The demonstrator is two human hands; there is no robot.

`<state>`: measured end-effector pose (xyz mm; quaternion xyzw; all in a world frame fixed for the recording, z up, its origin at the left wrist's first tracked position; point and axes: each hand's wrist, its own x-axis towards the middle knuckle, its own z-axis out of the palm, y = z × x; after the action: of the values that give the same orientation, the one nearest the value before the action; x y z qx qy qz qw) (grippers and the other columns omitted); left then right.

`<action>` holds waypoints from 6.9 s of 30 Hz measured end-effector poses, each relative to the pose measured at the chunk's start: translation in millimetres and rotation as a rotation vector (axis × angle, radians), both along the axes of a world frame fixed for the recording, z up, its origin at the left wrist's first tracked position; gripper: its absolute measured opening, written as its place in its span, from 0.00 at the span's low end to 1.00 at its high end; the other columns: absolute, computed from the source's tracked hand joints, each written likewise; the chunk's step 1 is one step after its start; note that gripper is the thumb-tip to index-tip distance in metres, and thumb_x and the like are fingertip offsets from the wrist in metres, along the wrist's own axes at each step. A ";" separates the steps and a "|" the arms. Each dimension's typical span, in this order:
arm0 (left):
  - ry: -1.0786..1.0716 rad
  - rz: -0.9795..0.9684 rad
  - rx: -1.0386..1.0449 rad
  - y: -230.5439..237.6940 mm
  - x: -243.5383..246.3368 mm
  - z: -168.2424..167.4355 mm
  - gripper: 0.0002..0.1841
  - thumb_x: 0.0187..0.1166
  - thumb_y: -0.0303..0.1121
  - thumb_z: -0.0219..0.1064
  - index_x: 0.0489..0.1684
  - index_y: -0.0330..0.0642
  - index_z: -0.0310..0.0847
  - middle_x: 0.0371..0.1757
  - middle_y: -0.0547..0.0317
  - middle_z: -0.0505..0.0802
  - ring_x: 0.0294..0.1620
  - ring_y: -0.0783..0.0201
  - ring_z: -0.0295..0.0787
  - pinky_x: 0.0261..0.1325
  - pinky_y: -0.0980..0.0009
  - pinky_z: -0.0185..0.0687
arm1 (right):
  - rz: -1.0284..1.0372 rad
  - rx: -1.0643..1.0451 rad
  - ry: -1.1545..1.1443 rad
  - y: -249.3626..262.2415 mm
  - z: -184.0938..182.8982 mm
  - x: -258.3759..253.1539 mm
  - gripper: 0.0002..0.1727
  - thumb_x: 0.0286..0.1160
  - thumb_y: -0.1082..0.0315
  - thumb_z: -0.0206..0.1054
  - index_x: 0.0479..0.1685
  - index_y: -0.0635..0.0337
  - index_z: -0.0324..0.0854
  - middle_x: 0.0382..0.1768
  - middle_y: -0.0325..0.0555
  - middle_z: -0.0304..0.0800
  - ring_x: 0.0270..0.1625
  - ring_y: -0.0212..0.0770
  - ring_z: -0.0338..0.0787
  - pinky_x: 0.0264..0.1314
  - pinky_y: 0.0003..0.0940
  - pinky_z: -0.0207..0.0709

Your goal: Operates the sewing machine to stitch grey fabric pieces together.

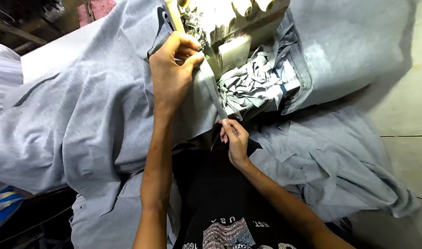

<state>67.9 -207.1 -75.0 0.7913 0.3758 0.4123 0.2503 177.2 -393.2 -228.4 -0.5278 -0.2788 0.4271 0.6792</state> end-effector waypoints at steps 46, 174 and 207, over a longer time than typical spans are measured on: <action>0.176 0.103 0.167 -3.4 1.7 -18.5 0.10 0.83 0.38 0.66 0.53 0.48 0.90 0.49 0.56 0.89 0.44 0.69 0.85 0.45 0.74 0.79 | 0.200 -0.308 -1.467 129.0 168.4 260.5 0.20 0.80 0.60 0.66 0.67 0.58 0.83 0.60 0.56 0.89 0.61 0.54 0.89 0.67 0.56 0.79; 0.648 -0.553 -0.059 7.6 -24.7 55.8 0.10 0.78 0.50 0.69 0.40 0.56 0.87 0.31 0.74 0.89 0.30 0.75 0.84 0.36 0.66 0.80 | 0.548 0.202 -0.278 48.8 108.9 64.4 0.06 0.80 0.67 0.70 0.42 0.60 0.83 0.31 0.42 0.87 0.27 0.31 0.84 0.27 0.22 0.78; 0.393 -0.109 0.109 9.5 -10.4 10.7 0.10 0.83 0.41 0.68 0.50 0.48 0.88 0.46 0.61 0.94 0.42 0.69 0.89 0.49 0.66 0.82 | 0.226 -0.065 -0.308 3.4 31.7 40.2 0.11 0.86 0.64 0.66 0.43 0.60 0.92 0.28 0.40 0.95 0.26 0.30 0.87 0.30 0.24 0.80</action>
<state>57.4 -197.6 -64.3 0.8879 0.3514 0.2556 0.1510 217.4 -389.8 -196.7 -0.5741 -0.4231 0.4234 0.5587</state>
